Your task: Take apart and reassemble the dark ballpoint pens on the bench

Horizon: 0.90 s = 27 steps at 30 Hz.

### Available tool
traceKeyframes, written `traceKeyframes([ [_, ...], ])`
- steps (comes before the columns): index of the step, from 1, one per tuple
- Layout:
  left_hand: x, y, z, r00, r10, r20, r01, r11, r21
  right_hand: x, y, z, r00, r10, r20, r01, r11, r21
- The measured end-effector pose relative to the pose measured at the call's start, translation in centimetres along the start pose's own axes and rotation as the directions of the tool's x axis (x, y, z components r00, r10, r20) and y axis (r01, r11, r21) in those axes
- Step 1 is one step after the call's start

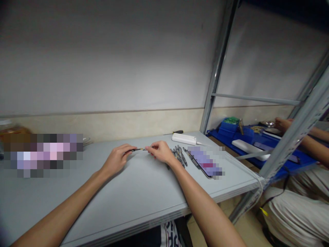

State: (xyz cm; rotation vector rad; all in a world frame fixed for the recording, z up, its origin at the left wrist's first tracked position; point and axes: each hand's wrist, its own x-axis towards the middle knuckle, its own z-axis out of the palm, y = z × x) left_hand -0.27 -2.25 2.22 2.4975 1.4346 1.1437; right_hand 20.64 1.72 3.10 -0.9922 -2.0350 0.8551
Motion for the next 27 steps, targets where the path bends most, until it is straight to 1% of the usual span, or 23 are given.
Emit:
traceKeyframes([
  [3, -0.1, 0.3, 0.0, 1.000, 0.014, -0.006, -0.014, 1.000, -0.014, 0.0, 0.0, 0.1, 0.988, 0.135, 0.069, -0.140, 0.987, 0.082],
  [4, -0.1, 0.3, 0.0, 1.000, 0.015, -0.011, -0.016, 1.000, -0.018, 0.1, -0.1, 0.1, 0.983, 0.166, 0.075, -0.172, 0.981, 0.087],
  [6, -0.1, 0.4, 0.0, 1.000, 0.015, -0.015, -0.015, 1.000, -0.018, 0.1, -0.2, 0.0, 0.982, 0.188, 0.037, -0.190, 0.979, 0.074],
  [7, 0.0, 0.3, 0.0, 1.000, 0.013, -0.016, -0.013, 1.000, -0.013, 0.2, -0.2, 0.0, 0.985, 0.172, 0.000, -0.171, 0.983, 0.065],
  [9, 0.0, -0.1, 0.0, 1.000, 0.005, -0.018, -0.005, 1.000, 0.002, 0.2, -0.3, -0.3, 0.994, 0.091, -0.067, -0.086, 0.993, 0.075],
  [12, 0.0, -0.6, 0.0, 1.000, -0.011, -0.027, 0.011, 1.000, 0.023, 0.2, -0.3, -0.5, 0.994, -0.030, -0.102, 0.042, 0.992, 0.122],
  [13, 0.0, -0.7, 0.0, 1.000, -0.014, -0.028, 0.015, 1.000, 0.027, 0.2, -0.2, -0.5, 0.994, -0.041, -0.098, 0.054, 0.991, 0.126],
  [15, -0.1, -0.8, 0.1, 1.000, -0.014, -0.026, 0.015, 0.999, 0.030, 0.2, -0.2, -0.5, 0.996, -0.015, -0.093, 0.024, 0.995, 0.097],
  [18, -0.2, -0.5, 0.2, 1.000, -0.003, -0.019, 0.004, 1.000, 0.024, 0.2, 0.0, -0.3, 0.991, 0.055, -0.124, -0.058, 0.998, -0.019],
  [20, -0.2, -0.4, 0.2, 1.000, 0.000, -0.012, 0.000, 1.000, 0.022, 0.2, 0.0, -0.1, 0.988, 0.062, -0.140, -0.077, 0.991, -0.106],
  [22, -0.1, -0.4, 0.2, 1.000, -0.002, -0.007, 0.002, 1.000, 0.025, 0.2, 0.0, -0.1, 0.991, 0.029, -0.133, -0.050, 0.987, -0.155],
  [27, 0.0, -0.5, 0.1, 1.000, -0.013, -0.017, 0.014, 0.999, 0.050, 0.0, -0.2, -0.2, 0.984, -0.128, -0.126, 0.111, 0.984, -0.137],
])
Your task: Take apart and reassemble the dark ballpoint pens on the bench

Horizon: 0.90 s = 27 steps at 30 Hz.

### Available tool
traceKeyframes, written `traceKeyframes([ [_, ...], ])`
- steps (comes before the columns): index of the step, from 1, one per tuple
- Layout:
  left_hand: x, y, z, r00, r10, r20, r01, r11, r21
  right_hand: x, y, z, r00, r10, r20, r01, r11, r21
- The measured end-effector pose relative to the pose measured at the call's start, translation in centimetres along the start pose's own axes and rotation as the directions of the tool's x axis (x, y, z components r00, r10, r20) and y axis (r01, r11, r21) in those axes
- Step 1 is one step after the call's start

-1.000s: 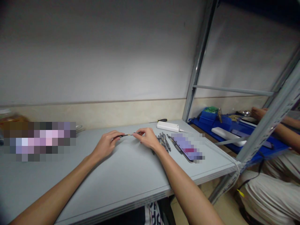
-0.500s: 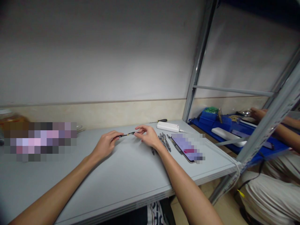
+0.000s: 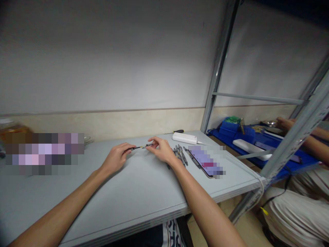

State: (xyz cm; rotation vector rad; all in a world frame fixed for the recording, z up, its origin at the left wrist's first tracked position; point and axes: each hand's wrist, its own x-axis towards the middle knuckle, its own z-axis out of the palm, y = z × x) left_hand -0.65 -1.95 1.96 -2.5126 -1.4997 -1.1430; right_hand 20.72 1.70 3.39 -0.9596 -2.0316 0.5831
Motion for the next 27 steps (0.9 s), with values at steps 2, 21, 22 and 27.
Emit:
traceKeyframes([
  [2, -0.05, 0.04, 0.03, 1.000, 0.000, 0.000, 0.000, 1.000, -0.003, -0.08, -0.04, 0.01, 1.000, -0.021, 0.019, 0.021, 1.000, -0.006],
  [21, -0.10, 0.75, 0.21, 0.997, 0.074, -0.038, -0.077, 0.995, -0.063, -0.20, -0.36, -0.05, 0.906, 0.302, 0.298, -0.356, 0.923, 0.148],
  [22, -0.08, 0.73, 0.28, 0.997, 0.074, -0.033, -0.076, 0.995, -0.062, -0.19, -0.38, -0.11, 0.917, 0.293, 0.272, -0.342, 0.927, 0.154],
  [27, -0.05, 0.51, 0.43, 1.000, 0.007, -0.015, -0.008, 0.998, -0.054, -0.14, -0.31, -0.10, 0.990, 0.054, 0.127, -0.071, 0.989, 0.130],
])
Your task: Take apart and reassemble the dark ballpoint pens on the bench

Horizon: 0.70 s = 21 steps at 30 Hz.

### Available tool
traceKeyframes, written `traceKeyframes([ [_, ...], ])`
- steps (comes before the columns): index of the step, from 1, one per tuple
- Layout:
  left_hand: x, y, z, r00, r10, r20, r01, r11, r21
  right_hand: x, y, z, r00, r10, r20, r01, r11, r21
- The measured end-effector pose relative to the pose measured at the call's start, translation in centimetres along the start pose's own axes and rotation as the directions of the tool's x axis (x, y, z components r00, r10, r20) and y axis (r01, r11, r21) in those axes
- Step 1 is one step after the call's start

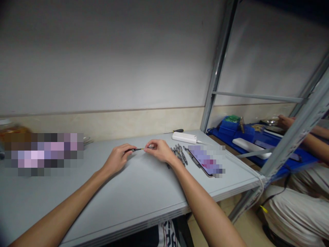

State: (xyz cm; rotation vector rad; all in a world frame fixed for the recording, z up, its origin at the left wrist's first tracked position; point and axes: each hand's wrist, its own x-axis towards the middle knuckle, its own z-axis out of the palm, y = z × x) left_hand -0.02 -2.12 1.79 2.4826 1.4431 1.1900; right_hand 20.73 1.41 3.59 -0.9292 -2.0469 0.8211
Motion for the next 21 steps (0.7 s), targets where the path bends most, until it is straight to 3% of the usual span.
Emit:
traceKeyframes([
  [6, -0.03, 0.22, -0.11, 0.999, 0.050, -0.019, -0.049, 0.998, 0.028, -0.17, 0.04, -0.11, 0.977, 0.171, 0.127, -0.178, 0.983, 0.048],
  [11, -0.06, 0.44, -0.07, 0.981, 0.168, -0.099, -0.164, 0.985, 0.044, -0.27, -0.13, -0.46, 0.898, 0.290, 0.332, -0.400, 0.852, 0.337],
  [13, 0.01, 0.51, -0.05, 0.981, 0.162, -0.102, -0.160, 0.987, 0.030, -0.20, -0.30, -0.48, 0.909, 0.298, 0.292, -0.397, 0.835, 0.381],
  [16, 0.13, 0.45, -0.05, 0.993, 0.079, -0.090, -0.079, 0.997, -0.003, -0.09, -0.65, -0.38, 0.963, 0.241, 0.122, -0.270, 0.883, 0.383],
  [21, 0.04, 0.12, 0.53, 0.983, -0.184, 0.013, 0.184, 0.966, -0.180, 0.02, -0.68, -0.26, 0.984, 0.169, 0.064, -0.181, 0.929, 0.324],
])
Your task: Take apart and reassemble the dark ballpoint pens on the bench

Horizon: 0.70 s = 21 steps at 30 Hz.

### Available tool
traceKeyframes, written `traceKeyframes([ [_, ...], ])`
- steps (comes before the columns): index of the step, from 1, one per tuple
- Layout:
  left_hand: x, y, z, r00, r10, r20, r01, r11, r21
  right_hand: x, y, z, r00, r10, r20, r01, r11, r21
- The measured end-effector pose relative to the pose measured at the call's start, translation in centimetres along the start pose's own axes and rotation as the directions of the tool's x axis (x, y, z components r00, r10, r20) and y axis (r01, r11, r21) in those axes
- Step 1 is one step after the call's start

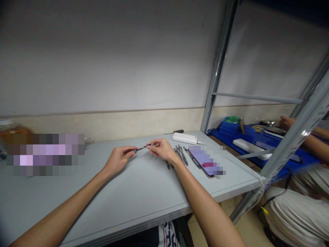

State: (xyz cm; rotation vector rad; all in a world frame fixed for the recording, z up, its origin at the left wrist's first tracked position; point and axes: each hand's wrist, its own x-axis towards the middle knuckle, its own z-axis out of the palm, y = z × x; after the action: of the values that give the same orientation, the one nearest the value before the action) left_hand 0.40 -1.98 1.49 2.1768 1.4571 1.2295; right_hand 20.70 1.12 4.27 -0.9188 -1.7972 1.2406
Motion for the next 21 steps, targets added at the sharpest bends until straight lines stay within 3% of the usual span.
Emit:
traceKeyframes([
  [2, -0.1, 0.1, 0.4, 0.996, -0.083, 0.037, 0.086, 0.993, -0.079, 0.1, 0.1, -0.1, 1.000, -0.018, -0.020, 0.017, 1.000, -0.023],
  [4, -0.2, 0.4, 0.6, 0.997, -0.079, 0.001, 0.079, 0.993, -0.083, 0.1, 0.2, -0.1, 0.998, -0.036, -0.054, 0.033, 0.998, -0.051],
  [8, -0.4, 1.2, 0.4, 0.988, 0.127, -0.091, -0.119, 0.988, 0.096, 0.0, 0.1, -0.1, 0.996, -0.008, -0.084, 0.005, 0.999, -0.032],
  [13, -0.6, 1.2, 0.1, 0.957, 0.273, -0.099, -0.248, 0.946, 0.210, -0.2, 0.0, -0.5, 0.994, 0.098, 0.040, -0.103, 0.983, 0.153],
  [21, -0.6, 1.5, 0.3, 0.935, 0.334, -0.116, -0.300, 0.923, 0.241, 0.0, 0.4, -1.0, 0.962, 0.190, 0.196, -0.246, 0.915, 0.320],
])
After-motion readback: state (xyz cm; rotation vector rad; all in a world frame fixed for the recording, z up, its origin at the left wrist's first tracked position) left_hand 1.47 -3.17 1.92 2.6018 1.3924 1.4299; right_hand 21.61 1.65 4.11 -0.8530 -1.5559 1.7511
